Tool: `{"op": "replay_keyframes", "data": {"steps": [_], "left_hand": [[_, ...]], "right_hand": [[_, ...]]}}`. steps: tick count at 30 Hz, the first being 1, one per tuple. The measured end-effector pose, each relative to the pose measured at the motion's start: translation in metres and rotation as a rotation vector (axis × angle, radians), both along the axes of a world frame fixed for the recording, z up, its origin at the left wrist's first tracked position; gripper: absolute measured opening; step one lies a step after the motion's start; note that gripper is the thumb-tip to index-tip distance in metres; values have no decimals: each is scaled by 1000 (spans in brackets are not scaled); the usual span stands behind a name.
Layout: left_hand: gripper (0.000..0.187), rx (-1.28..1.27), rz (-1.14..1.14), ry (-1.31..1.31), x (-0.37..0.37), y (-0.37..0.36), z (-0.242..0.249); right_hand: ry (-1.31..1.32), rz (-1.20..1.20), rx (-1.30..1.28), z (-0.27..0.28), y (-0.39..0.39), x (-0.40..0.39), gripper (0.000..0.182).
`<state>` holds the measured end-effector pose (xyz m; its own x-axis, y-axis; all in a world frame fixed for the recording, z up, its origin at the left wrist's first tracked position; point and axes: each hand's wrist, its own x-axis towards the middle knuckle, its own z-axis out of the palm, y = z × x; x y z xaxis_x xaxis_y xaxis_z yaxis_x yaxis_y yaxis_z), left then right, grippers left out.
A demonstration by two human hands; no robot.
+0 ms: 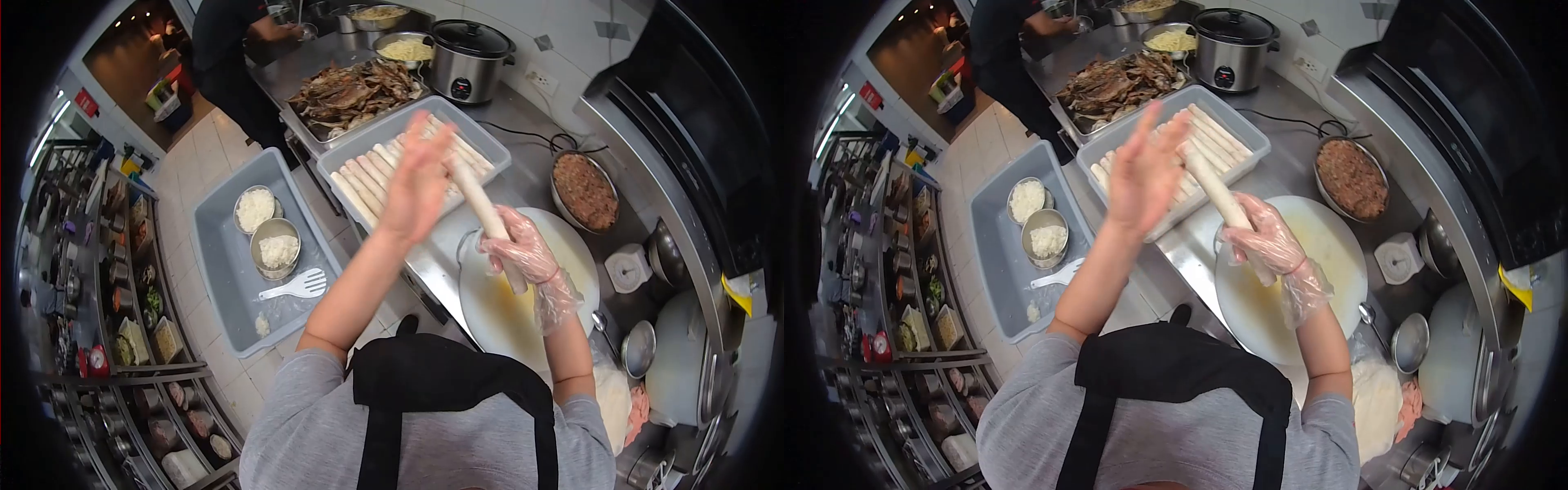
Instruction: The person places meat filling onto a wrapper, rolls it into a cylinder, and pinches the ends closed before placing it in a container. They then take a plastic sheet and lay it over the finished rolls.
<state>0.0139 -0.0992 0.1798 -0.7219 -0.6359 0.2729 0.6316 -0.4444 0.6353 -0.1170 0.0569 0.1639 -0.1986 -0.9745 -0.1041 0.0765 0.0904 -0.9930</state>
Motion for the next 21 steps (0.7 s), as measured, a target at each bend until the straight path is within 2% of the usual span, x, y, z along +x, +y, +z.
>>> {"op": "replay_keyframes", "data": {"steps": [3, 7, 9, 13, 14, 15, 16, 18, 19, 20, 21], "left_hand": [[70, -73, 408, -259, 51, -48, -10], [63, -19, 509, -291, 115, -83, -46], [60, -16, 548, -311, 133, -89, -59], [54, 28, 588, -376, 162, -92, -76], [51, 44, 594, -399, 166, -94, -78], [51, 51, 595, -405, 169, -98, -80], [49, 54, 602, -400, 172, -100, -82], [47, 69, 591, -409, 173, -102, -84], [46, 53, 598, -400, 171, -105, -83], [45, 36, 608, -389, 168, -109, -83], [48, 3, 620, -426, 164, -112, -82]], "right_hand": [[18, 102, 196, -3, -50, -8, 53], [196, 70, 285, -21, -138, -27, 54], [447, 136, 290, -37, -181, -35, 59], [593, 193, 432, -106, -240, -57, 60], [859, 173, 210, -137, -247, -70, 55], [1112, 147, -19, -143, -250, -71, 51], [1105, 151, -5, -147, -252, -76, 51], [1086, 331, 348, -119, -245, -70, 41], [1017, 287, 314, -119, -239, -73, 32], [1012, 286, 328, -119, -235, -72, 32], [869, 218, 370, -117, -230, -70, 27]]}}
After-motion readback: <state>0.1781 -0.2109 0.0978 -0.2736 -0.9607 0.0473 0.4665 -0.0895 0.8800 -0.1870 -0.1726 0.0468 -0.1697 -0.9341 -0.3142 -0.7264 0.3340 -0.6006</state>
